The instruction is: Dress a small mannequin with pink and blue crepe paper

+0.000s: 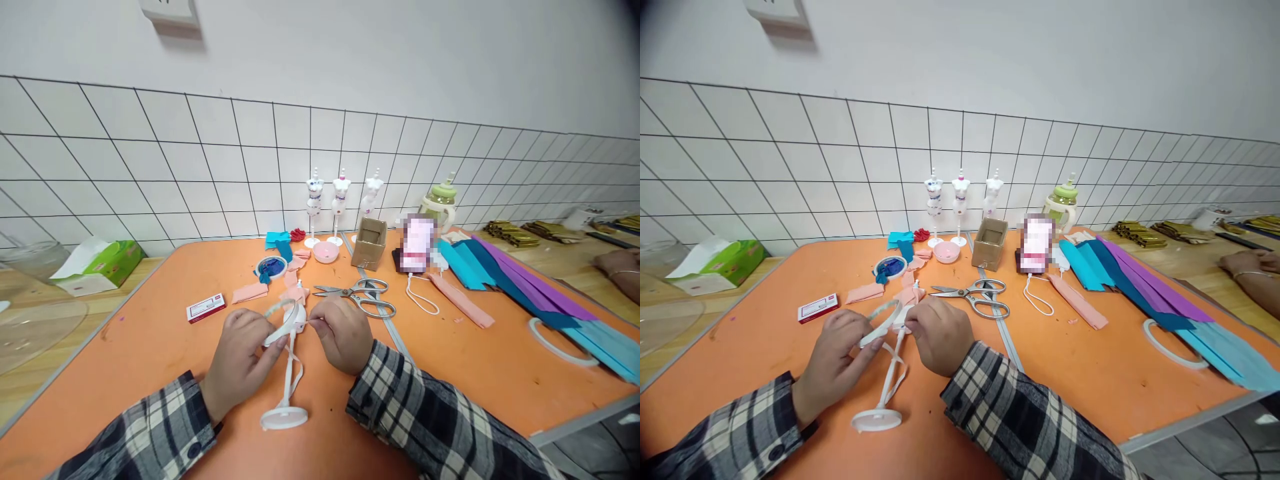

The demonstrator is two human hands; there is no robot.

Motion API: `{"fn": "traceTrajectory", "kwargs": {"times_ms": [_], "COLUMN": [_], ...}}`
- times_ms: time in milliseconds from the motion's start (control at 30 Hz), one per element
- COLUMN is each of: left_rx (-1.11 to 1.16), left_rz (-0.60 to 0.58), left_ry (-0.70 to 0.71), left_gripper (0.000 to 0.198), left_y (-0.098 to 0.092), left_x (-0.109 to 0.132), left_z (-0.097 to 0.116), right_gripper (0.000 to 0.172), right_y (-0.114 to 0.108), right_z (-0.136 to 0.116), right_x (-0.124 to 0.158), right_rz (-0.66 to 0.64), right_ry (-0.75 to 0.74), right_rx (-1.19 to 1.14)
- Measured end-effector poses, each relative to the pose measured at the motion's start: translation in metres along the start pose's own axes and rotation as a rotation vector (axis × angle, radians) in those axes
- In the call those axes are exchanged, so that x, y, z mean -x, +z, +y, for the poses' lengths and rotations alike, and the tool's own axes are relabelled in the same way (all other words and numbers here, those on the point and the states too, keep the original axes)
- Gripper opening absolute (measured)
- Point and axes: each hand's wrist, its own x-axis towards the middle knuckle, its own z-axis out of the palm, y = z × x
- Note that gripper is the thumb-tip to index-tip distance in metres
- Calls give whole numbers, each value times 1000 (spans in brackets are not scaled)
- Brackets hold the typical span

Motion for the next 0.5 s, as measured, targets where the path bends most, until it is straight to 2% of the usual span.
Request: {"fn": "traceTrajectory", "kwargs": {"times_ms": [133,200,267,333,400,500], "left_rx": [52,71,76,75,68,53], "left_rz": [-59,-74,-87,-108,-125,-116], "left_ry": [-54,-84,-106,-116,-113,-89], "left_gripper": [24,26,29,30,29,25], "left_y": [0,1,1,1,2,4], "left_x": [1,0,-2,-2,-2,0], "left_z": [-1,-1,-2,-3,-4,-4], "right_gripper": [28,34,43,48,44,32], "right_y": [5,7,6,3,1,3], "right_z": [9,15,18,19,17,12], "right_x": [3,5,6,4,3,1], "right_rz": [-48,-25,-11,-43,-101,-137], "right_ry": [335,406,320,136,-29,-121], "right_rx": [-325,-356,-229,-56,69,142]}}
